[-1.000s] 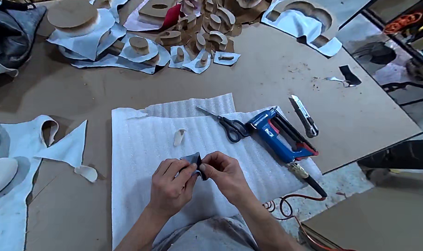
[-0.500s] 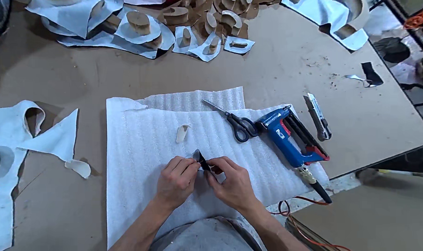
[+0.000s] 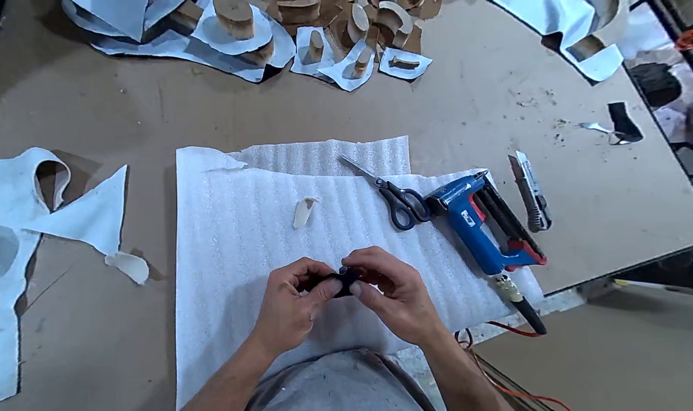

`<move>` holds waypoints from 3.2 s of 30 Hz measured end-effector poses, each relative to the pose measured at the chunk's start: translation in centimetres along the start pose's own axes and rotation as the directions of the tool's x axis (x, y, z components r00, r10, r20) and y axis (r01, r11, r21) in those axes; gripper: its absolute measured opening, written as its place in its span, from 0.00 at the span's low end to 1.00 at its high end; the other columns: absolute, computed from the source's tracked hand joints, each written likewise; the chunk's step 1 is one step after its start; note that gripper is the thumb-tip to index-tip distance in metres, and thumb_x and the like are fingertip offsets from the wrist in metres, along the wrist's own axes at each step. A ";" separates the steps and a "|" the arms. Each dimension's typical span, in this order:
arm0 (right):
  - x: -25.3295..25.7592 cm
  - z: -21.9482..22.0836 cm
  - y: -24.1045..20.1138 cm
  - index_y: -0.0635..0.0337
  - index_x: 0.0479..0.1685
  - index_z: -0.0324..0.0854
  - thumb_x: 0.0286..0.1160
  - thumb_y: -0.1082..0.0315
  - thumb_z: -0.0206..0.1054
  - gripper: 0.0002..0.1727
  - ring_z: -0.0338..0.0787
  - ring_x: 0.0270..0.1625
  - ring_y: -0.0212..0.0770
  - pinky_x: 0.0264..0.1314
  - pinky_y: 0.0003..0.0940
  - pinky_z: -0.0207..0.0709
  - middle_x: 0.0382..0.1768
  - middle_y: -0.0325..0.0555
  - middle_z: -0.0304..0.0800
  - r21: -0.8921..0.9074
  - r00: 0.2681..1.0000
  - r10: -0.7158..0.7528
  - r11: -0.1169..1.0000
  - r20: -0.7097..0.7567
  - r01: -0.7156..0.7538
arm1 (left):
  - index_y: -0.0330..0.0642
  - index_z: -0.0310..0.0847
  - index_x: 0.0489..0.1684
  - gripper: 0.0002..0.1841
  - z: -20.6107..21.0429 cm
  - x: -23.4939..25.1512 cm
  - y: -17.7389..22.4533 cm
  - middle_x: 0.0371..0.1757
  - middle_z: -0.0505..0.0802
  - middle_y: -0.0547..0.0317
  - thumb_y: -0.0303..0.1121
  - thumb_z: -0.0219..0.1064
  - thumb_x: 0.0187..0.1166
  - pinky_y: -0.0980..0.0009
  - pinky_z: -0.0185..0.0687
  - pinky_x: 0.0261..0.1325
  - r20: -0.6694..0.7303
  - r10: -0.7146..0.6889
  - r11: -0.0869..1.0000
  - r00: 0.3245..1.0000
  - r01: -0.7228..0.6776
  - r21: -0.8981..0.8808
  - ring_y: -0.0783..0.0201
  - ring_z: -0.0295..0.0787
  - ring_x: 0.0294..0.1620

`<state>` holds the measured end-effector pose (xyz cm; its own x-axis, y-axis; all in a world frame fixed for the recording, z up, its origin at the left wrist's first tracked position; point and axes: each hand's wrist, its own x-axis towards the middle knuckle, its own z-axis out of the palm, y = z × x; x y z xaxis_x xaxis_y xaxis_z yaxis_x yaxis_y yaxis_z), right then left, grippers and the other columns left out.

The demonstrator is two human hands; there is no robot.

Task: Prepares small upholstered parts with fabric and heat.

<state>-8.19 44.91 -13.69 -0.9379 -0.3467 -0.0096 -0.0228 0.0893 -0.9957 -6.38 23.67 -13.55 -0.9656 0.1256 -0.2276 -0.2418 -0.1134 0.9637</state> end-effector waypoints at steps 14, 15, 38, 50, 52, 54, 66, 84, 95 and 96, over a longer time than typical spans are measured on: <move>-0.2 0.5 -3.6 0.60 0.47 0.94 0.69 0.69 0.78 0.10 0.96 0.35 0.37 0.42 0.31 0.92 0.37 0.48 0.98 0.119 0.962 0.263 0.960 -0.070 -0.254 | 0.41 0.94 0.40 0.12 0.1 -0.1 1.8 0.34 0.96 0.55 0.39 0.82 0.68 0.71 0.90 0.40 0.062 -0.131 0.991 0.989 0.132 -0.006 0.65 0.94 0.35; -0.4 0.2 -3.6 0.61 0.46 0.95 0.69 0.69 0.79 0.09 0.96 0.35 0.37 0.42 0.31 0.92 0.37 0.48 0.98 0.094 0.969 0.242 0.967 -0.056 -0.236 | 0.40 0.94 0.40 0.12 0.2 -0.1 1.8 0.35 0.96 0.54 0.39 0.82 0.67 0.71 0.91 0.41 0.077 -0.148 0.988 0.986 0.151 -0.033 0.65 0.94 0.35; -0.7 0.6 -3.6 0.51 0.42 0.93 0.69 0.65 0.76 0.06 0.76 0.23 0.26 0.22 0.19 0.70 0.34 0.33 0.88 -0.030 0.995 0.098 0.995 -0.018 -0.099 | 0.32 0.90 0.36 0.03 0.1 0.3 2.9 0.36 0.95 0.46 0.23 0.71 0.75 0.66 0.91 0.48 0.227 -0.409 0.776 0.884 0.468 -0.422 0.63 0.93 0.37; -0.3 0.5 -5.7 0.62 0.48 0.92 0.71 0.72 0.74 0.09 0.90 0.31 0.34 0.34 0.25 0.87 0.36 0.47 0.94 0.226 0.987 0.159 0.962 -0.008 -0.153 | 0.35 0.90 0.37 0.07 0.6 0.3 3.9 0.38 0.94 0.47 0.27 0.66 0.80 0.67 0.92 0.49 0.293 -0.383 0.698 0.876 0.482 -0.529 0.64 0.94 0.38; -0.4 0.5 -5.7 0.58 0.46 0.92 0.70 0.71 0.73 0.08 0.90 0.34 0.33 0.36 0.26 0.87 0.37 0.41 0.94 0.071 0.992 0.120 0.991 -0.048 -0.116 | 0.35 0.89 0.36 0.06 0.6 0.5 4.0 0.34 0.93 0.49 0.25 0.67 0.79 0.69 0.91 0.44 0.253 -0.362 0.782 0.897 0.440 -0.442 0.66 0.92 0.34; -0.2 0.8 -4.9 0.50 0.44 0.91 0.69 0.69 0.72 0.08 0.87 0.36 0.27 0.34 0.22 0.82 0.39 0.30 0.90 -0.223 0.997 -0.006 0.975 -0.081 -0.012 | 0.34 0.89 0.39 0.04 0.4 0.9 3.8 0.32 0.93 0.51 0.23 0.68 0.78 0.70 0.89 0.41 0.174 -0.269 0.922 0.947 0.306 -0.239 0.66 0.90 0.31; 2.8 0.2 6.7 0.57 0.44 0.94 0.73 0.74 0.67 0.10 0.92 0.52 0.41 0.56 0.34 0.87 0.48 0.44 0.95 -0.681 0.866 -0.473 0.580 0.166 0.447 | 0.42 0.94 0.42 0.11 -1.6 4.0 -6.3 0.45 0.96 0.56 0.33 0.63 0.81 0.58 0.85 0.57 0.341 0.605 0.177 0.720 -0.539 0.824 0.55 0.92 0.52; 3.2 1.1 4.6 0.52 0.34 0.95 0.67 0.71 0.67 0.10 0.90 0.49 0.35 0.50 0.31 0.86 0.44 0.34 0.95 -0.698 0.973 -0.223 0.687 0.061 0.201 | 0.53 0.96 0.50 0.13 0.0 4.2 -2.3 0.30 0.91 0.70 0.33 0.74 0.69 0.66 0.83 0.33 0.024 0.108 0.536 0.994 -0.079 0.840 0.71 0.85 0.27; 4.6 1.1 2.5 0.47 0.31 0.95 0.61 0.69 0.72 0.07 0.91 0.44 0.37 0.41 0.40 0.84 0.41 0.31 0.94 -0.719 0.996 0.079 0.694 0.032 -0.031 | 0.53 0.97 0.39 0.05 0.8 4.5 -1.5 0.31 0.92 0.72 0.32 0.75 0.72 0.70 0.80 0.29 -0.146 -0.056 0.643 0.988 0.148 0.752 0.75 0.83 0.25; 4.9 1.0 2.3 0.47 0.31 0.95 0.61 0.69 0.72 0.07 0.91 0.45 0.36 0.41 0.42 0.84 0.41 0.31 0.94 -0.723 0.991 0.124 0.688 0.042 -0.056 | 0.53 0.97 0.39 0.05 0.9 4.6 -1.5 0.31 0.92 0.72 0.32 0.75 0.72 0.70 0.80 0.29 -0.153 -0.051 0.644 0.987 0.149 0.750 0.75 0.83 0.24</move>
<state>-12.52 42.45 -16.11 -0.9181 -0.3717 -0.1373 -0.2137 0.7563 -0.6184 -10.35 25.29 -15.92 -0.9553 -0.0208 -0.2951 -0.2286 0.6849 0.6919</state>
